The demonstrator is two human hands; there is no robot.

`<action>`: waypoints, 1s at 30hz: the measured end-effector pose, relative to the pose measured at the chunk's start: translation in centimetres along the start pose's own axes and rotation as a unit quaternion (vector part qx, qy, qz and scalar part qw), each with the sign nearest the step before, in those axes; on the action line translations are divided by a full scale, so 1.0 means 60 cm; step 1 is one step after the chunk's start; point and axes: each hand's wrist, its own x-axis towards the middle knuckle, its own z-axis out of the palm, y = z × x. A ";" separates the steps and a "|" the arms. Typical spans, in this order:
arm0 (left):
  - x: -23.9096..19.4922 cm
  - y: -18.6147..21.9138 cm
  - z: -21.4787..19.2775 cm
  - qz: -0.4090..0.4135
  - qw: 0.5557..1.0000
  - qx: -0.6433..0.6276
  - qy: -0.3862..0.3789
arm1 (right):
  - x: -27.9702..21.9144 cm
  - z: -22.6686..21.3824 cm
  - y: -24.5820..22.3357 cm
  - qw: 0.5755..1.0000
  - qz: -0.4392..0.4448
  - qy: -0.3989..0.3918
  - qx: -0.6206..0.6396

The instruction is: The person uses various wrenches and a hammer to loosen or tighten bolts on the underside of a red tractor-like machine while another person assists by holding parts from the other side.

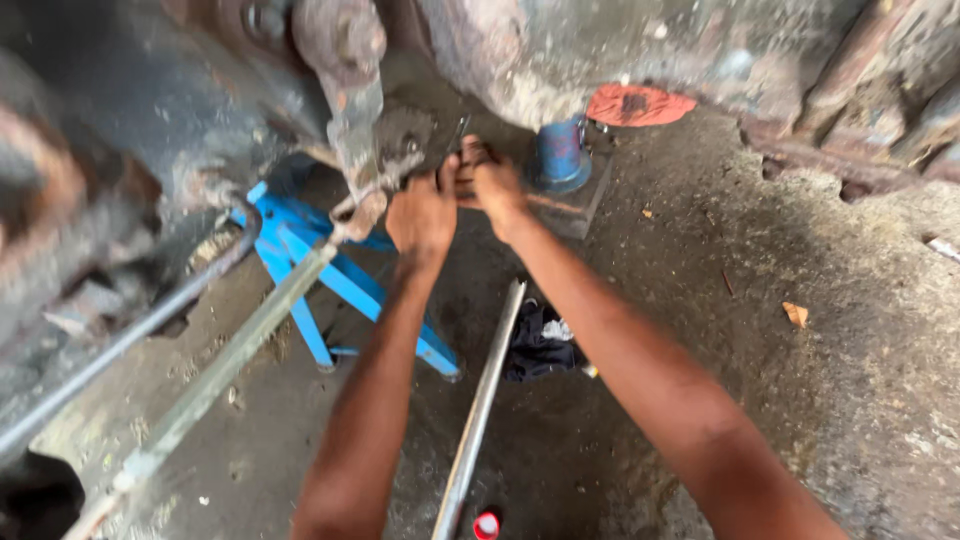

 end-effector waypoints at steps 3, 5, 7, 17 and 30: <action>-0.010 -0.004 0.014 -0.028 1.000 0.009 0.002 | 0.019 0.039 0.041 0.991 -0.111 0.044 -0.068; -0.002 -0.004 0.008 0.006 1.000 -0.014 0.007 | 0.013 0.044 0.045 0.991 -0.113 0.044 -0.061; 0.000 -0.014 -0.006 0.009 0.999 -0.036 -0.025 | -0.015 0.040 0.035 0.999 -0.019 -0.005 0.039; 0.006 -0.045 0.027 -0.078 0.993 -0.068 -0.063 | 0.008 0.054 0.005 0.997 0.052 0.051 0.015; 0.048 -0.106 0.092 -0.053 0.969 -0.209 -0.121 | 0.082 0.042 0.050 0.953 -0.158 0.133 -0.221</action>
